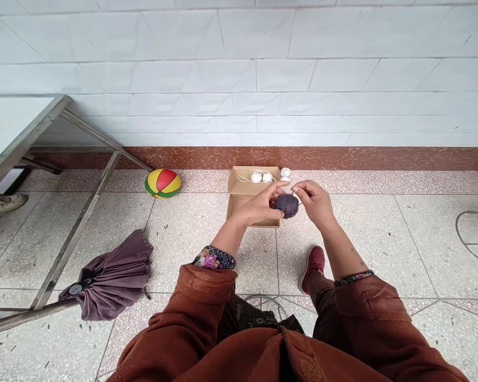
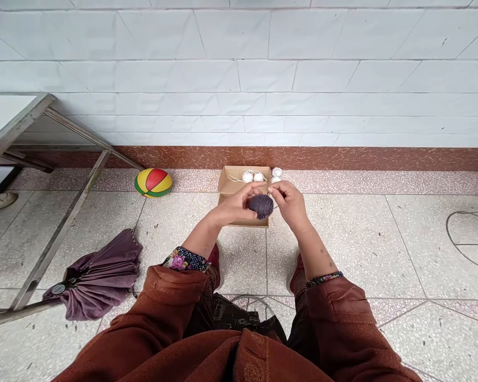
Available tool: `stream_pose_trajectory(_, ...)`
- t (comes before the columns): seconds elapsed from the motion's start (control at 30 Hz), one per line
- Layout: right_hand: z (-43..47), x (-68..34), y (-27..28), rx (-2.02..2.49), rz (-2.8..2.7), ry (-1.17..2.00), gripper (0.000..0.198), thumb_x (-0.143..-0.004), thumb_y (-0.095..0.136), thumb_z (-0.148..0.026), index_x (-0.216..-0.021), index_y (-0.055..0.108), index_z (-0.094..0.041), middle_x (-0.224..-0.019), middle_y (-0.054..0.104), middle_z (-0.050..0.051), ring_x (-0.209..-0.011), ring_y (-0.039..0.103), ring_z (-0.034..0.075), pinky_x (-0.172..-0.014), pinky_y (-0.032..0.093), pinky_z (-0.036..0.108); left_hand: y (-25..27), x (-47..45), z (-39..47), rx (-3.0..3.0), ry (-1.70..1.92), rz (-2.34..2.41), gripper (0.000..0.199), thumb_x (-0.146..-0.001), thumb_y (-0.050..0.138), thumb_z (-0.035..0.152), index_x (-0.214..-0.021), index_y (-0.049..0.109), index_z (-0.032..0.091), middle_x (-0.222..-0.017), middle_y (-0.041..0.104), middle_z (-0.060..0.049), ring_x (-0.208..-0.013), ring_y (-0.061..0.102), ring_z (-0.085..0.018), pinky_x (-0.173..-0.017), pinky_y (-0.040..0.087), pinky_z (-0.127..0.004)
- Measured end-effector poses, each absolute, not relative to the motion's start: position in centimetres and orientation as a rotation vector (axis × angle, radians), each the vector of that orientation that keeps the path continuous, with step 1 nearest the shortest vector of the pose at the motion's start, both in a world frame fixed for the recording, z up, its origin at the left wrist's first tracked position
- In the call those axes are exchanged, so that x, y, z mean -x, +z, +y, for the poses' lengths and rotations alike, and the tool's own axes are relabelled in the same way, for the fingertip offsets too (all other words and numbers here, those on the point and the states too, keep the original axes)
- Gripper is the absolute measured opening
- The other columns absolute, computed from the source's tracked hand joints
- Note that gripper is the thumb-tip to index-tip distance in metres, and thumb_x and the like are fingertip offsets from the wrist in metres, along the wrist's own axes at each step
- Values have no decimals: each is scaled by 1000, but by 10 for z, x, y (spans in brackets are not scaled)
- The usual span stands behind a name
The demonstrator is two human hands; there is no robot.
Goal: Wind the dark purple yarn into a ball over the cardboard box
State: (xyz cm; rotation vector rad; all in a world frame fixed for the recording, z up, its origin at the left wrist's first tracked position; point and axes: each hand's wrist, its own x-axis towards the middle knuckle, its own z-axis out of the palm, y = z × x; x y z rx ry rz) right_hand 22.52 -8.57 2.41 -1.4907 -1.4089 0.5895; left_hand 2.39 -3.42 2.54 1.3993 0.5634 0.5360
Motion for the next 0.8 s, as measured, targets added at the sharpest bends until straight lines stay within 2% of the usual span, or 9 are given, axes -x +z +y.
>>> stream_pose_trajectory(0.1, -84, -223, 15, 1512, -1397, 624, 23, -95, 59, -43, -85, 68, -24, -84, 69, 3, -79, 61, 21, -77, 48, 35, 32, -26, -37, -1205, 623, 411, 81, -68, 82, 27, -144, 54, 31, -123, 62, -7, -113, 61, -24, -99, 49, -40)
stream_pose_trajectory(0.23, -88, -214, 8, 1539, -1546, 655, 22, -96, 56, -41, -84, 64, -24, -80, 67, 4, -75, 59, 21, -72, 46, 34, 34, -29, -34, -1044, 802, 478, 63, -69, 82, 30, -129, 63, 26, -127, 64, -9, -116, 61, -24, -104, 48, -41)
stream_pose_trajectory(0.47, -99, -205, 33, 1257, -1814, 894, 24, -99, 59, -42, -86, 68, -25, -82, 67, 2, -75, 61, 18, -74, 48, 33, 23, -29, -22, -1261, 1006, 810, 56, -69, 76, 20, -123, 60, 25, -127, 65, -7, -118, 61, -24, -108, 46, -45)
stream_pose_trajectory(0.57, -98, -212, 44, 1278, -1685, 796, 26, -99, 61, -48, -89, 71, -26, -86, 69, 4, -80, 62, 20, -77, 50, 36, 22, -27, -25, -1537, 885, 842, 61, -67, 76, 17, -126, 61, 25, -130, 64, -9, -122, 59, -29, -110, 45, -49)
stream_pose_trajectory(0.67, -94, -221, 44, 1359, -1553, 666, 29, -98, 62, -51, -86, 71, -26, -86, 69, 4, -83, 62, 22, -82, 50, 38, 25, -24, -33, -1630, 689, 751, 82, -68, 75, 15, -145, 51, 26, -132, 62, -11, -118, 60, -28, -107, 46, -49)
stream_pose_trajectory(0.73, -90, -224, 38, 1418, -1481, 625, 30, -96, 63, -52, -83, 70, -26, -84, 68, 4, -83, 62, 22, -82, 50, 38, 28, -24, -38, -1546, 542, 619, 95, -70, 74, 17, -157, 37, 29, -126, 63, -10, -107, 63, -24, -99, 49, -45)
stream_pose_trajectory(0.8, -87, -225, 30, 1464, -1439, 635, 30, -96, 63, -51, -82, 69, -25, -82, 68, 3, -81, 61, 22, -81, 49, 38, 33, -24, -43, -1384, 451, 478, 96, -72, 72, 22, -160, 33, 33, -123, 64, -8, -94, 62, -19, -86, 52, -38)
